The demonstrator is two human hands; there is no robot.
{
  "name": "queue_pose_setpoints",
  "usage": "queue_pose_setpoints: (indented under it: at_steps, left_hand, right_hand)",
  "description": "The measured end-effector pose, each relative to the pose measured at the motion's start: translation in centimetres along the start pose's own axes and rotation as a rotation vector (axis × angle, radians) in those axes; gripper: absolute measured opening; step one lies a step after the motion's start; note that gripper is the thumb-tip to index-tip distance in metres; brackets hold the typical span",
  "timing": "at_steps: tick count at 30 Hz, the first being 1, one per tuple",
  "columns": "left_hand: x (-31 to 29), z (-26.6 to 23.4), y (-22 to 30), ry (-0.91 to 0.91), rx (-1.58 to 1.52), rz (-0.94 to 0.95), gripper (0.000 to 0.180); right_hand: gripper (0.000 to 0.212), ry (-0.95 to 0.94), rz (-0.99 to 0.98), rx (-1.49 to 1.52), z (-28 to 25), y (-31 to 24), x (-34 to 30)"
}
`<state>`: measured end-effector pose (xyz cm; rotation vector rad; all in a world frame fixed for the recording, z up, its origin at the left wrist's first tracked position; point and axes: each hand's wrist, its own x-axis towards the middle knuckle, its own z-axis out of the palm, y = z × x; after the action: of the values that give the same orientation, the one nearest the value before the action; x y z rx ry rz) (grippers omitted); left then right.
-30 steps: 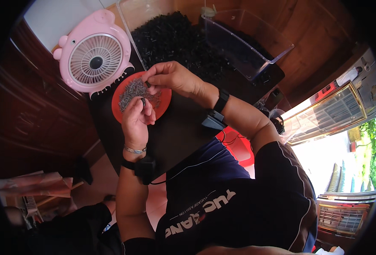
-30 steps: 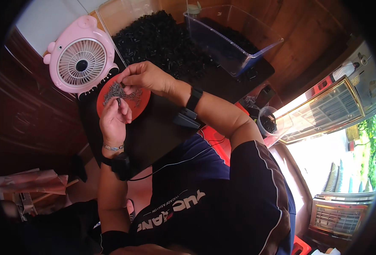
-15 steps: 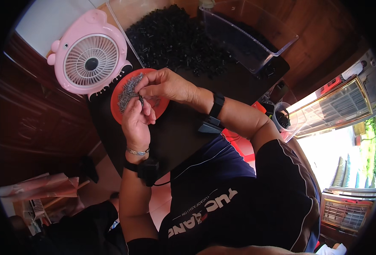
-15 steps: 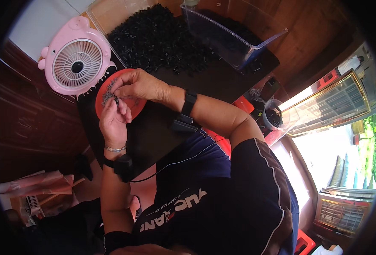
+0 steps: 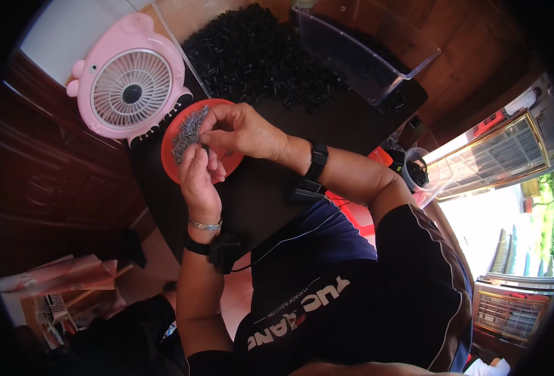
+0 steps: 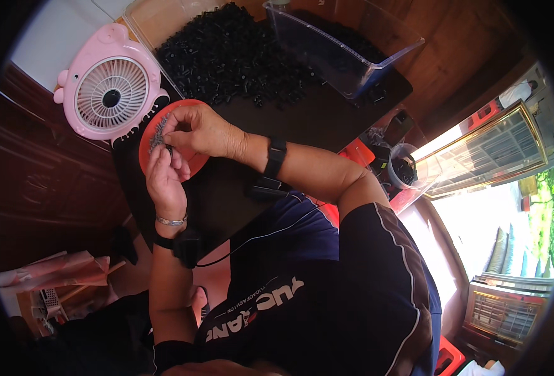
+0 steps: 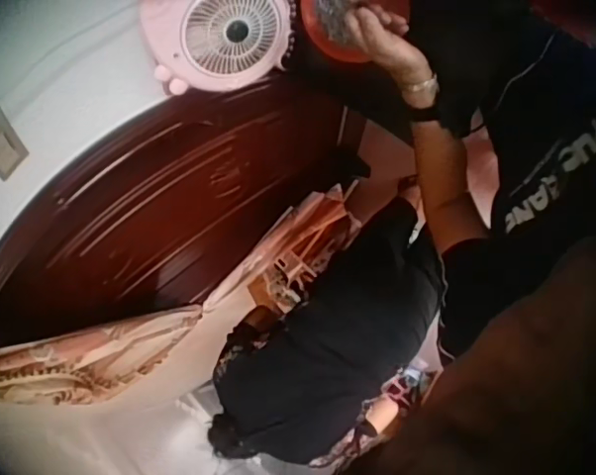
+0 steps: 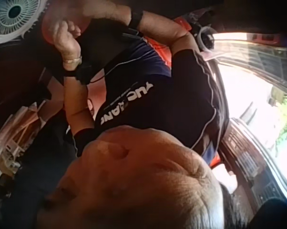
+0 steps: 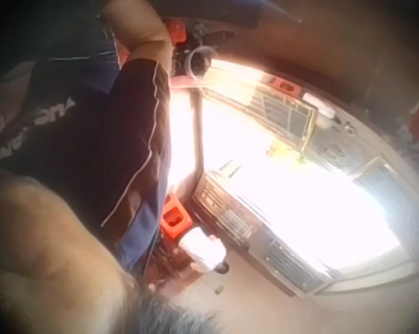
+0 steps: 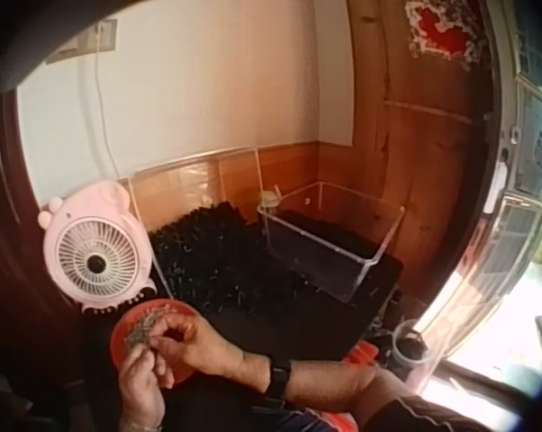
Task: The person repeatedly picks up black plastic pieces and small metal springs from a plate, assembles them by inserting the springs into the plastic pieces by hand, and sets the assembled components aside.
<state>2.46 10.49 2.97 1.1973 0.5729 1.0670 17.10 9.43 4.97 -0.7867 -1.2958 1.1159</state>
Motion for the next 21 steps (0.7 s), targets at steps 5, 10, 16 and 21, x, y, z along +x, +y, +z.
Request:
queue_pose_setpoints:
  at_steps: [5, 10, 16, 21]
  left_hand:
    - [-0.1, -0.1, -0.5, 0.022, 0.096, 0.030, 0.023]
    - [0.0, -0.2, -0.8, 0.062, 0.179, 0.082, 0.022]
    - [0.1, -0.6, -0.8, 0.101, 0.169, 0.016, 0.022]
    - [0.4, -0.4, 0.0, 0.031, -0.068, -0.008, 0.020]
  right_hand:
    - [0.007, 0.043, 0.014, -0.095, 0.2, 0.0, -0.2]
    - [0.007, 0.119, -0.047, -0.227, 0.7, 0.3, -0.5]
    - [0.010, 0.187, -0.054, -0.493, 1.1, 0.2, -0.9]
    - [0.026, 0.068, -0.040, -0.079, 0.2, 1.0, -0.1]
